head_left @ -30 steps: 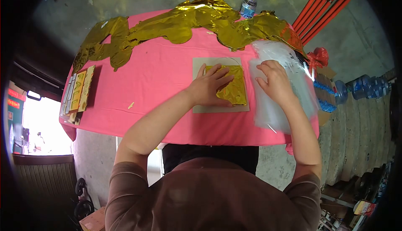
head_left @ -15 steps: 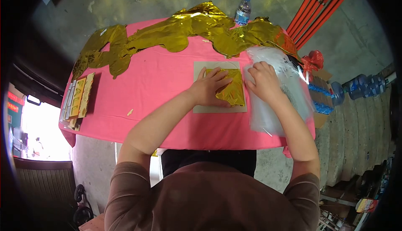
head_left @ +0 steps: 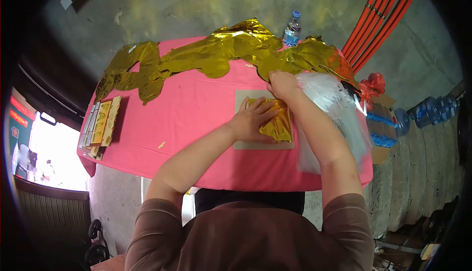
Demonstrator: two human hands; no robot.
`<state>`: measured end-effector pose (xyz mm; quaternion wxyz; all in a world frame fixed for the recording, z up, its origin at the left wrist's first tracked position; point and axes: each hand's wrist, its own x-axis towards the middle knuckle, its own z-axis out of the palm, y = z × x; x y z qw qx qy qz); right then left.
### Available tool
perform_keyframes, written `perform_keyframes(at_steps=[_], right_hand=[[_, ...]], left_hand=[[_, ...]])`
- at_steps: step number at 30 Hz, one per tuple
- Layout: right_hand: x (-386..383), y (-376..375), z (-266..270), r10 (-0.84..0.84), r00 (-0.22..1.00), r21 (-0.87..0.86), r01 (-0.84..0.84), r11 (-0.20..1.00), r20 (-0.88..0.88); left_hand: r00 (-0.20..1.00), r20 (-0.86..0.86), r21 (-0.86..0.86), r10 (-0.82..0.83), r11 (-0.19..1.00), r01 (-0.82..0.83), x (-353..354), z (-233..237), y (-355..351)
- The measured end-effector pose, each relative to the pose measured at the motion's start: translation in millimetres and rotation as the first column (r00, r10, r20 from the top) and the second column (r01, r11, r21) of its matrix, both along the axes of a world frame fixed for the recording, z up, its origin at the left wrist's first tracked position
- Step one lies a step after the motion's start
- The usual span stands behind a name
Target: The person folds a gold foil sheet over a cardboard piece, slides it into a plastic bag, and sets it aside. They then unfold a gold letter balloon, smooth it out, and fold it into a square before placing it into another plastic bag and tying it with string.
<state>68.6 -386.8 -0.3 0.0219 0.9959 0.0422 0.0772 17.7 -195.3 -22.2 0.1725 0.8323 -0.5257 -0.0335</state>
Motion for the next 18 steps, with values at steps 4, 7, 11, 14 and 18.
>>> perform_keyframes(at_steps=[4, 7, 11, 14, 18], right_hand=[[8.0, 2.0, -3.2, 0.002, 0.999, -0.142, -0.008, 0.99, -0.044], [11.5, -1.1, -2.3, 0.038, 0.998, -0.201, -0.049, 0.978, -0.057], [9.5, -12.9, -1.2, 0.107, 0.994, -0.238, -0.11, 0.965, -0.022], [-3.8, -14.1, 13.1, 0.149, 0.987, -0.255, -0.158, 0.954, -0.056], [-33.5, -14.1, 12.8, 0.255, 0.965, -0.239, -0.261, 0.935, -0.055]], left_hand=[[1.0, 0.002, -0.015, -0.001, 1.0, 0.001, 0.8, -2.9, -0.5], [1.0, 0.011, 0.016, 0.009, 1.0, -0.009, -0.2, -0.6, -0.7], [1.0, 0.026, 0.006, 0.008, 1.0, -0.008, 0.9, -4.6, 0.1], [0.999, 0.042, 0.028, 0.01, 1.0, -0.011, 1.3, -7.0, -0.9], [0.997, 0.078, 0.034, 0.01, 0.999, -0.013, 2.0, -11.7, -1.2]])
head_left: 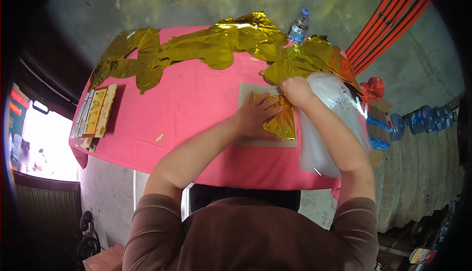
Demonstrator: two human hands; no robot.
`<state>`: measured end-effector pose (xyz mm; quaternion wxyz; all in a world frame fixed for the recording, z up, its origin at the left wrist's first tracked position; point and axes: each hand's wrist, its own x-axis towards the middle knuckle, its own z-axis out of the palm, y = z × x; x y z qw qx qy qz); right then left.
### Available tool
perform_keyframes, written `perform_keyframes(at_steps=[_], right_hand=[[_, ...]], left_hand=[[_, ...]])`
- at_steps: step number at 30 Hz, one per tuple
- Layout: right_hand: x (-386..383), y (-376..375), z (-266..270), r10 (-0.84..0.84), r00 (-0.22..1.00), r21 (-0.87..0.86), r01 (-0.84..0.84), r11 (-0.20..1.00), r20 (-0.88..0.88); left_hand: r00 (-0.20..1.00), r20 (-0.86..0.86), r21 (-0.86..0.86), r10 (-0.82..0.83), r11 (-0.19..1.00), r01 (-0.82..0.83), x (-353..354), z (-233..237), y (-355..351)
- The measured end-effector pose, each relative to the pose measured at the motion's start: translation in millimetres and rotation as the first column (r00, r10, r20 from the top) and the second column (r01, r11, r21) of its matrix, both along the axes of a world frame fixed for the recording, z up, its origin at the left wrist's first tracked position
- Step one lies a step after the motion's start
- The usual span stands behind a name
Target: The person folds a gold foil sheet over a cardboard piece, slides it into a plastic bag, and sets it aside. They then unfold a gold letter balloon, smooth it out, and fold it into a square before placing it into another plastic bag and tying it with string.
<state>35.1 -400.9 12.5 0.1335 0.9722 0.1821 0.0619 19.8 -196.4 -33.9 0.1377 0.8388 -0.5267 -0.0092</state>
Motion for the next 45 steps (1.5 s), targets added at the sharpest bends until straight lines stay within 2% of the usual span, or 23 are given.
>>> perform_keyframes(at_steps=[3, 8, 12, 15, 18, 20, 24, 30, 33, 35, 36, 38, 42, 45], right_hand=[[-13.5, 1.7, -4.3, 0.046, 0.999, 0.003, -0.046, 0.999, -0.004], [-15.7, 1.3, 7.6, -0.072, 0.983, 0.051, 0.082, 0.995, -0.168], [-23.6, -4.8, 12.1, -0.075, 0.978, 0.126, 0.1, 0.987, -0.193], [-30.4, -4.8, 12.1, -0.062, 0.985, 0.066, 0.074, 0.995, -0.161], [-31.4, 2.8, 1.6, -0.058, 0.998, -0.04, 0.057, 0.998, -0.04], [-28.6, 10.2, -5.8, -0.095, 0.995, -0.195, 0.096, 0.976, 0.013], [-23.3, 23.6, -10.4, -0.151, 0.988, -0.24, 0.157, 0.958, 0.043], [-0.9, 26.8, -18.8, -0.175, 0.978, -0.104, 0.187, 0.977, 0.116], [0.6, 25.3, -12.9, -0.16, 0.987, -0.131, 0.161, 0.978, 0.023], [-2.4, 15.0, -7.4, -0.231, 0.973, 0.062, 0.23, 0.971, 0.012], [-5.6, 11.5, -3.1, -0.233, 0.972, 0.063, 0.233, 0.971, 0.003], [-13.5, 5.0, 10.3, -0.253, 0.967, 0.181, 0.25, 0.951, -0.008], [-44.9, 0.9, 40.3, -0.239, 0.971, 0.24, 0.239, 0.941, -0.03], [-77.9, 1.1, 58.3, -0.175, 0.984, 0.318, 0.16, 0.935, 0.021]], left_hand=[[1.0, 0.006, -0.018, -0.011, 1.0, 0.011, 1.5, -3.4, -1.4], [1.0, -0.017, -0.029, -0.011, 1.0, 0.01, -1.2, 3.6, 0.4], [0.997, -0.082, -0.009, -0.004, 1.0, 0.003, -0.9, 10.8, 2.2], [0.995, -0.092, -0.039, -0.024, 0.999, 0.02, 2.5, 6.9, 1.6], [0.998, -0.055, -0.089, -0.031, 0.996, 0.026, 2.0, 1.8, 3.3], [0.999, -0.02, -0.132, -0.032, 0.991, 0.029, 1.2, 1.2, 4.9], [0.999, -0.037, -0.154, -0.033, 0.988, 0.027, -1.9, 6.3, 7.2], [0.998, -0.04, -0.141, -0.037, 0.99, 0.031, -2.9, 7.9, 6.1], [0.998, -0.054, -0.155, -0.022, 0.988, 0.014, -2.4, 6.9, 8.0], [0.997, -0.067, -0.161, -0.027, 0.987, 0.015, -2.1, 7.5, 8.1], [0.997, -0.073, -0.144, -0.027, 0.99, 0.016, -2.8, 11.5, 8.5], [0.996, -0.081, -0.126, -0.031, 0.992, 0.021, -1.5, 13.7, 8.0], [0.998, -0.053, -0.14, -0.038, 0.99, 0.03, -2.1, 11.8, 12.6], [0.999, 0.006, -0.199, -0.041, 0.979, 0.042, -4.0, 16.0, 17.0]])
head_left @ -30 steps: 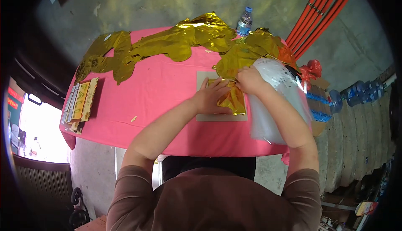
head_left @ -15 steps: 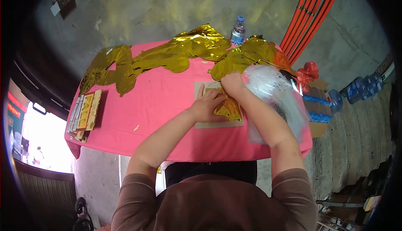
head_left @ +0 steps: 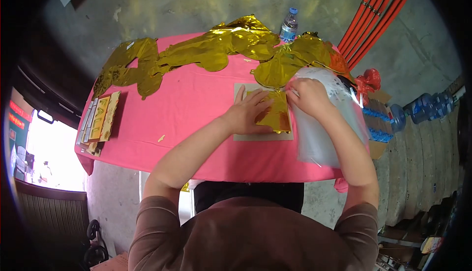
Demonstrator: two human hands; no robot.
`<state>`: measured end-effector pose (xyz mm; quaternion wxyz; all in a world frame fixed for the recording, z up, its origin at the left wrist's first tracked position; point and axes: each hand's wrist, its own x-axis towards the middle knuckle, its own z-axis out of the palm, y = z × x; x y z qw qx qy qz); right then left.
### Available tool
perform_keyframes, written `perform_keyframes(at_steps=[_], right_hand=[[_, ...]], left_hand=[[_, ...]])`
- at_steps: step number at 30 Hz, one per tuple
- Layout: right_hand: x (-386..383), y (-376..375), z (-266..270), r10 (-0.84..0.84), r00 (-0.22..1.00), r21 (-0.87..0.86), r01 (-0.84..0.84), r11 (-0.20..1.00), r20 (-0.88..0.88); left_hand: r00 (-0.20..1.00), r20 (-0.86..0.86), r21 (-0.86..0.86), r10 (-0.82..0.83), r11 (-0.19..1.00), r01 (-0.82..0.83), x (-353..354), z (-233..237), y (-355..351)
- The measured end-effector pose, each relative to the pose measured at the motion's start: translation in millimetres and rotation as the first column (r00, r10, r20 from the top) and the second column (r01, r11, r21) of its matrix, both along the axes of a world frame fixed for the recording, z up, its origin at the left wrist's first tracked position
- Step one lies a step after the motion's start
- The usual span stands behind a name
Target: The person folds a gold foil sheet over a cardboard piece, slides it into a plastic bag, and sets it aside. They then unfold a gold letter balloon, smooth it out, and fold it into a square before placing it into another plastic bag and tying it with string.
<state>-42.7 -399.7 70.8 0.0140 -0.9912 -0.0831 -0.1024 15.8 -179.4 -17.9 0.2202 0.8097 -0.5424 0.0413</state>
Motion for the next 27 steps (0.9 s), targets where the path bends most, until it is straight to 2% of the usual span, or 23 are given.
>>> perform_keyframes(at_steps=[5, 6, 7, 8, 9, 10, 11, 12, 14, 15, 17, 18, 20, 21, 22, 25, 27], right_hand=[[-65.7, 9.0, 20.4, 0.075, 0.992, 0.16, -0.092, 0.983, 0.104], [-81.0, 9.8, 21.4, 0.129, 0.984, 0.25, -0.157, 0.956, 0.122], [-96.6, 13.0, 22.9, 0.182, 0.973, 0.341, -0.22, 0.914, 0.139], [-114.1, 20.5, 31.1, 0.192, 0.98, 0.468, -0.192, 0.863, 0.049], [-131.1, 28.5, 37.0, 0.213, 0.976, 0.59, -0.141, 0.795, -0.054], [-145.3, 32.1, 34.7, 0.232, 0.968, 0.615, -0.128, 0.778, -0.092], [-157.3, 30.6, 31.4, 0.33, 0.927, 0.678, -0.127, 0.724, -0.179], [-166.7, 30.2, 24.5, 0.428, 0.869, 0.735, -0.119, 0.667, -0.248], [-181.4, 34.1, 5.0, 0.509, 0.807, 0.767, -0.115, 0.632, -0.299], [-184.8, 36.2, -2.1, 0.563, 0.761, 0.779, -0.125, 0.615, -0.323], [-188.8, 44.4, -20.2, 0.597, 0.735, 0.784, -0.146, 0.603, -0.322], [-190.7, 48.5, -29.5, 0.584, 0.745, 0.782, -0.137, 0.608, -0.323], [-191.7, 56.2, -38.0, 0.583, 0.747, 0.783, -0.138, 0.607, -0.32], [-193.2, 59.9, -40.1, 0.507, 0.777, 0.77, -0.044, 0.636, -0.374], [-193.8, 62.5, -41.6, 0.423, 0.8, 0.75, 0.05, 0.659, -0.425], [-193.1, 61.0, -46.1, 0.389, 0.814, 0.739, 0.072, 0.669, -0.431], [-194.4, 60.3, -48.2, 0.383, 0.825, 0.745, 0.067, 0.664, -0.416]], left_hand=[[0.995, 0.059, -0.078, 0.083, 0.994, -0.079, -27.1, 43.6, 38.3], [0.979, -0.191, -0.109, 0.067, 0.99, -0.089, -37.9, 56.8, 57.9], [0.9, -0.433, -0.136, 0.044, 0.984, -0.113, -49.5, 67.5, 78.8], [0.791, -0.612, -0.131, 0.019, 0.984, -0.125, -63.7, 74.5, 100.7], [0.636, -0.772, -0.119, -0.002, 0.983, -0.143, -78.9, 77.4, 124.5], [0.407, -0.912, -0.012, 0.053, 0.988, -0.157, -92.0, 77.8, 149.3], [0.153, -0.982, 0.087, 0.11, 0.985, -0.146, -104.0, 74.7, 170.2], [0.117, -0.991, 0.047, 0.06, 0.993, -0.111, -116.5, 66.6, 184.7], [0.128, -0.977, 0.163, 0.17, 0.985, -0.062, -137.1, 36.8, 203.4], [0.108, -0.972, 0.198, 0.209, 0.975, -0.099, -147.0, 20.1, 207.9], [0.383, -0.875, 0.233, 0.297, 0.951, -0.204, -163.9, -13.5, 205.4], [0.454, -0.842, 0.158, 0.291, 0.938, -0.309, -173.4, -32.5, 202.7], [0.457, -0.812, 0.195, 0.362, 0.907, -0.373, -178.7, -47.8, 199.2], [0.463, -0.778, 0.224, 0.424, 0.877, -0.426, -180.0, -53.5, 198.9], [0.487, -0.761, 0.209, 0.429, 0.872, -0.442, -180.0, -58.8, 199.0], [0.421, -0.84, 0.16, 0.341, 0.899, -0.408, -178.3, -70.7, 198.6], [0.447, -0.82, 0.161, 0.359, 0.893, -0.421, -174.6, -76.7, 198.8]])
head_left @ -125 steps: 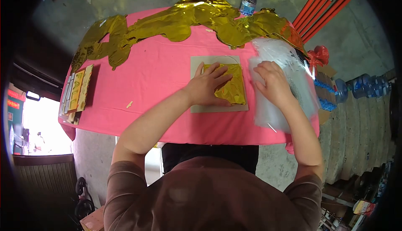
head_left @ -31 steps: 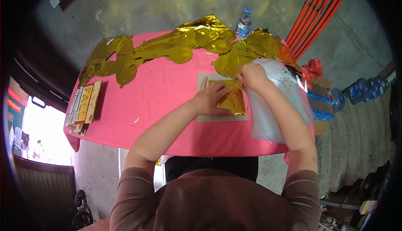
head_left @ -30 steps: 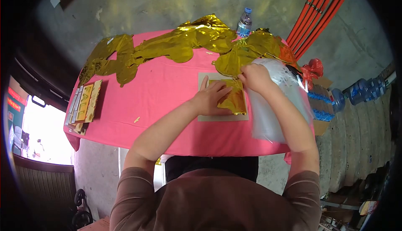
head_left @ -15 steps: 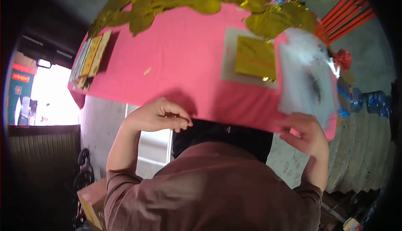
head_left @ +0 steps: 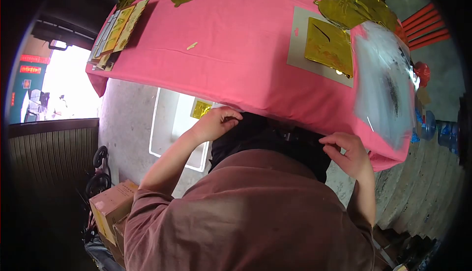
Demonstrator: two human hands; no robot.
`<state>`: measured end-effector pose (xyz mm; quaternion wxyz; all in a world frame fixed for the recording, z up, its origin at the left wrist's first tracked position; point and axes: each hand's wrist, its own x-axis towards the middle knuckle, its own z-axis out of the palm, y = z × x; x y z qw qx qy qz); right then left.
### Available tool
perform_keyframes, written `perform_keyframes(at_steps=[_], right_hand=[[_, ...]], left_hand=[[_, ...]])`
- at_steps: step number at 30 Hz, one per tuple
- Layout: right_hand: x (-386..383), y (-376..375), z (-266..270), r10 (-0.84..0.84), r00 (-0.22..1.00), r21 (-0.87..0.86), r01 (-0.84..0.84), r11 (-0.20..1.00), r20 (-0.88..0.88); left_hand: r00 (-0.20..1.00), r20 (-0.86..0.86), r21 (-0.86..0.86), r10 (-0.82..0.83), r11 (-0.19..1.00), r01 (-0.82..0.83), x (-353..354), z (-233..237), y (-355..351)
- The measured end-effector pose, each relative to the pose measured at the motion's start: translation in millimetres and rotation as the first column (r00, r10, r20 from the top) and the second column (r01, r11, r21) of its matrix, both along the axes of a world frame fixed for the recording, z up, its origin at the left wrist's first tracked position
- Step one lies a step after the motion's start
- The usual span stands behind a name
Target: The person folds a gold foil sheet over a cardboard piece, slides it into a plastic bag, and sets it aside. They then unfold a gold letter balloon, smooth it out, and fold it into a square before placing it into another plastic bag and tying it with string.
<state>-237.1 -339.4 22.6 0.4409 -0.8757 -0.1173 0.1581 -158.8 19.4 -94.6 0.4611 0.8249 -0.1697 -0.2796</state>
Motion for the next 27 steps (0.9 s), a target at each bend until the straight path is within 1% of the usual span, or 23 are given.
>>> perform_keyframes(at_steps=[2, 4, 5, 7, 8, 10, 11, 12, 14, 15, 16, 18, 19, 20, 21, 22, 24, 25, 27], right_hand=[[-1.2, 0.7, -2.9, -0.006, 1.0, 0.009, 0.006, 1.0, 0.022], [-2.8, 0.9, -3.5, -0.033, 0.998, 0.003, 0.033, 0.999, 0.057], [-2.4, 0.7, -1.0, -0.021, 0.997, 0.004, 0.021, 1.0, 0.071], [-2.8, 0.9, 3.8, -0.055, 0.998, 0.01, 0.055, 0.998, 0.035], [-2.1, 0.7, 3.4, -0.034, 0.999, 0.015, 0.034, 0.999, 0.038], [0.2, 0.6, 2.0, -0.055, 0.994, 0.055, 0.05, 0.997, 0.094], [2.5, 2.5, 2.8, -0.043, 0.995, 0.055, 0.038, 0.998, 0.094], [5.7, 4.6, 4.1, -0.033, 0.993, 0.055, 0.027, 0.998, 0.112], [11.9, 9.3, 6.3, -0.019, 0.991, 0.052, 0.012, 0.999, 0.133], [16.7, 13.2, 7.4, 0.004, 0.99, 0.029, -0.008, 1.0, 0.138], [21.8, 17.5, 8.8, 0.026, 0.989, 0.004, -0.027, 1.0, 0.144], [31.3, 28.6, 11.0, 0.06, 0.986, 0.022, -0.064, 0.998, 0.159], [36.8, 34.2, 12.4, 0.091, 0.981, 0.038, -0.099, 0.994, 0.17], [42.9, 38.7, 12.8, 0.089, 0.981, 0.03, -0.095, 0.995, 0.174], [49.4, 43.7, 10.1, 0.142, 0.968, 0.032, -0.151, 0.988, 0.206], [54.0, 46.6, 8.7, 0.195, 0.951, 0.033, -0.209, 0.977, 0.238], [57.0, 49.6, 8.4, 0.202, 0.953, 0.042, -0.216, 0.975, 0.227], [58.5, 51.4, 7.6, 0.207, 0.953, 0.055, -0.225, 0.973, 0.221], [62.1, 52.9, 6.2, 0.215, 0.952, 0.053, -0.231, 0.971, 0.217]], left_hand=[[0.999, 0.04, 0.019, 0.014, 1.0, -0.014, 3.1, -5.2, 4.0], [0.992, 0.119, 0.218, 0.046, 0.973, -0.072, 10.0, -7.4, 9.4], [0.989, 0.133, 0.219, 0.058, 0.972, -0.086, 12.8, -5.8, 13.5], [0.998, 0.065, 0.245, 0.022, 0.969, -0.038, 11.1, -3.2, 24.9], [0.997, 0.068, 0.249, 0.043, 0.967, -0.059, 9.4, -4.9, 30.7], [0.977, 0.179, 0.266, 0.113, 0.951, -0.159, 11.1, -11.3, 39.3], [0.983, 0.104, 0.333, 0.154, 0.925, -0.18, 13.3, -14.5, 40.4], [0.981, 0.107, 0.332, 0.164, 0.924, -0.191, 11.8, -20.2, 38.6], [0.913, 0.393, 0.129, 0.109, 0.977, -0.172, 7.2, -41.0, 28.8], [0.859, 0.507, 0.137, 0.078, 0.976, -0.169, 5.5, -53.4, 18.7], [0.856, 0.511, 0.135, 0.081, 0.976, -0.173, 6.5, -66.4, 6.2], [0.728, 0.684, 0.355, -0.051, 0.895, -0.271, 8.6, -84.9, -12.3], [0.724, 0.688, 0.351, -0.049, 0.896, -0.272, 10.5, -83.9, -12.0], [0.819, 0.568, 0.32, -0.084, 0.939, -0.126, 12.9, -83.2, -12.5], [0.891, 0.433, 0.267, -0.137, 0.963, 0.018, 12.1, -82.4, -11.0], [0.892, 0.431, 0.263, -0.135, 0.965, 0.019, 8.5, -72.6, -5.5], [0.953, 0.225, 0.162, -0.203, 0.972, 0.169, -4.2, -46.8, 17.2], [0.955, 0.22, 0.165, -0.2, 0.972, 0.166, -11.9, -35.3, 26.1], [0.995, -0.004, 0.097, -0.102, 0.99, 0.102, -26.4, -19.9, 41.0]])
